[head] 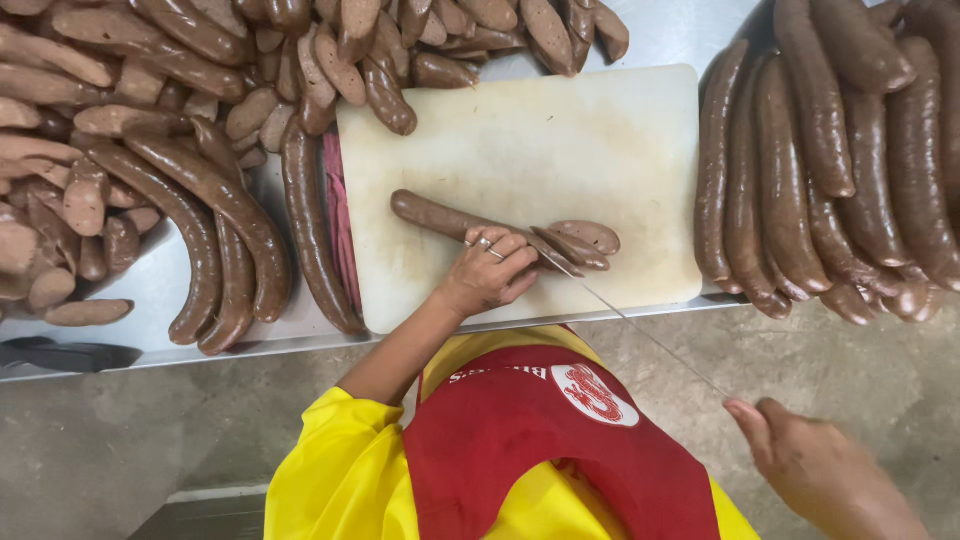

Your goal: The person slices sausages into small pieces using a large knife on a cutting board, moving the sliced pieces to a pile on the left.

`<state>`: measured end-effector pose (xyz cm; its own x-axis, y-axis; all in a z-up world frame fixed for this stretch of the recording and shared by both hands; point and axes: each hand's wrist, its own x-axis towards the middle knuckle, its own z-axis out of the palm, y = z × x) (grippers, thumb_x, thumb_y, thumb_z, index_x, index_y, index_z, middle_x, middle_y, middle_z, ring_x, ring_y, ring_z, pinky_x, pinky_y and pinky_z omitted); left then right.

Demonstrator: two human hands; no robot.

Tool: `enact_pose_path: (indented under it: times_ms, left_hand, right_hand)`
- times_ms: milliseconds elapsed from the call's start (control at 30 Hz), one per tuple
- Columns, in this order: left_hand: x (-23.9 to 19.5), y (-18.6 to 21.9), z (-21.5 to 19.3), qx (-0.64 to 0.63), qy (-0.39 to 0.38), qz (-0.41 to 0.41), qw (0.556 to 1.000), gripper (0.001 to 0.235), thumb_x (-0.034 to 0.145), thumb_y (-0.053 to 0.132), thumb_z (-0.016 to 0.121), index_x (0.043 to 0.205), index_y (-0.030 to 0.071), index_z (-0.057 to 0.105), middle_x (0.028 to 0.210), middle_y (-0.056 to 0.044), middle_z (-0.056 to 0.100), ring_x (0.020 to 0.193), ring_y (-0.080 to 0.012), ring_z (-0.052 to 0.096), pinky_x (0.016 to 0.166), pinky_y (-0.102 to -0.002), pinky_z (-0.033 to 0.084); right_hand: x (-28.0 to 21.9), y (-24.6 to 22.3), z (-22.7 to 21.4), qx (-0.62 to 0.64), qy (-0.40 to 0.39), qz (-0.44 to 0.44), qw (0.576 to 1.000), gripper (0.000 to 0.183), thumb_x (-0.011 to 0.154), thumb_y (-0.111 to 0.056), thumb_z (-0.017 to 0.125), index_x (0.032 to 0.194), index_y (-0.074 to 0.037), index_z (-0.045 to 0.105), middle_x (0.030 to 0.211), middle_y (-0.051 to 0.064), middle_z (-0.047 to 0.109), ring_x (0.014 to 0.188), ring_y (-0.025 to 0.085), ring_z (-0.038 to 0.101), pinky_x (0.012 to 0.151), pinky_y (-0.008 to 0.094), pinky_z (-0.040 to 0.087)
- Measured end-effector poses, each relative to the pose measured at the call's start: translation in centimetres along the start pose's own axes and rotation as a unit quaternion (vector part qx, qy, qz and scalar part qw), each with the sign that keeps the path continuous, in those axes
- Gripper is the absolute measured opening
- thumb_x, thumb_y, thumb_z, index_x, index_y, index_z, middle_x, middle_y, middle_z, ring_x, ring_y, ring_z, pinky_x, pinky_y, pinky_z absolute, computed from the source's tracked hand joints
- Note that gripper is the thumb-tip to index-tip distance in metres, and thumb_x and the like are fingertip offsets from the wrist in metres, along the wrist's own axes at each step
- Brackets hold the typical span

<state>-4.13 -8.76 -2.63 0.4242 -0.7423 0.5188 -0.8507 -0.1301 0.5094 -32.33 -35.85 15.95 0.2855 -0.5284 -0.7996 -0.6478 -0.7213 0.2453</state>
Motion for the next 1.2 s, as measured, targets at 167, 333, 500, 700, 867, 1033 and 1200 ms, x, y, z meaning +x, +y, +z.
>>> enact_pose_path:
  times_ms: [167,333,500,700,867,1033,1200]
  left_hand:
    - [-0.2,0.1,0.4,-0.001,0.011,-0.016,1.000,0.026,0.087,0.023,0.084,0.104,0.014,0.066,0.108,-0.003,0.061,0.105,-0.0247,0.058,0.088,-0.042,0.042]
    - [-0.6,-0.2,-0.4,0.005,0.015,0.024,1.000,0.024,0.088,0.020,0.081,0.107,0.012,0.069,0.113,-0.004,0.062,0.109,-0.0246,0.057,0.092,-0.041,0.043]
    - [-1.1,-1.4,-1.9,0.041,0.010,-0.003,0.999,0.024,0.087,0.022,0.082,0.104,0.014,0.067,0.109,-0.003,0.061,0.107,-0.0238,0.058,0.091,-0.042,0.042]
    - [-1.0,-1.8,-1.9,0.025,-0.001,0.001,1.000,0.030,0.082,0.020,0.082,0.106,0.013,0.066,0.110,-0.005,0.062,0.107,-0.0256,0.058,0.089,-0.043,0.042]
    - [-1.3,-2.0,-2.0,-0.010,-0.010,-0.015,1.000,0.026,0.086,0.018,0.082,0.104,0.013,0.065,0.107,-0.004,0.061,0.105,-0.0259,0.060,0.088,-0.043,0.042]
    - [-1.3,-1.8,-2.7,0.002,0.008,0.003,1.000,0.023,0.088,0.016,0.080,0.106,0.013,0.069,0.109,-0.004,0.063,0.106,-0.0245,0.061,0.089,-0.041,0.043]
    - [-1.9,-2.5,-4.7,0.055,0.035,-0.006,0.998,0.026,0.085,0.017,0.082,0.105,0.011,0.067,0.110,-0.006,0.062,0.105,-0.0260,0.059,0.089,-0.042,0.043]
  right_hand:
    - [7.4,-9.7,1.7,0.174,0.060,-0.151,0.971,0.050,0.101,-0.050,0.043,0.111,-0.008,0.069,0.090,0.029,0.072,0.090,0.049,0.068,0.083,0.059,0.052]
    - [8.9,-16.5,-0.5,0.206,0.083,-0.225,0.949,0.060,0.106,-0.053,0.036,0.115,-0.004,0.068,0.095,0.033,0.073,0.099,0.049,0.069,0.091,0.056,0.054]
    - [3.0,-10.0,-2.1,0.127,0.011,-0.090,0.988,0.064,0.102,-0.060,0.035,0.117,-0.010,0.071,0.101,0.027,0.074,0.104,0.047,0.070,0.096,0.056,0.051]
    - [-0.2,-3.6,0.1,0.044,-0.009,-0.038,0.998,0.064,0.101,-0.063,0.034,0.114,-0.012,0.071,0.082,0.026,0.079,0.088,0.044,0.076,0.081,0.054,0.060]
    - [6.2,-13.5,0.9,0.198,0.048,-0.170,0.964,0.053,0.102,-0.050,0.040,0.122,-0.009,0.067,0.098,0.028,0.072,0.100,0.047,0.067,0.091,0.056,0.049]
    - [7.1,-18.7,-0.2,0.205,0.086,-0.215,0.951,0.057,0.104,-0.052,0.037,0.110,-0.006,0.069,0.095,0.032,0.072,0.100,0.050,0.066,0.090,0.056,0.050]
    - [2.4,-12.1,-0.7,0.172,0.064,-0.144,0.972,0.056,0.100,-0.055,0.040,0.114,-0.009,0.068,0.083,0.028,0.072,0.089,0.050,0.068,0.082,0.057,0.052]
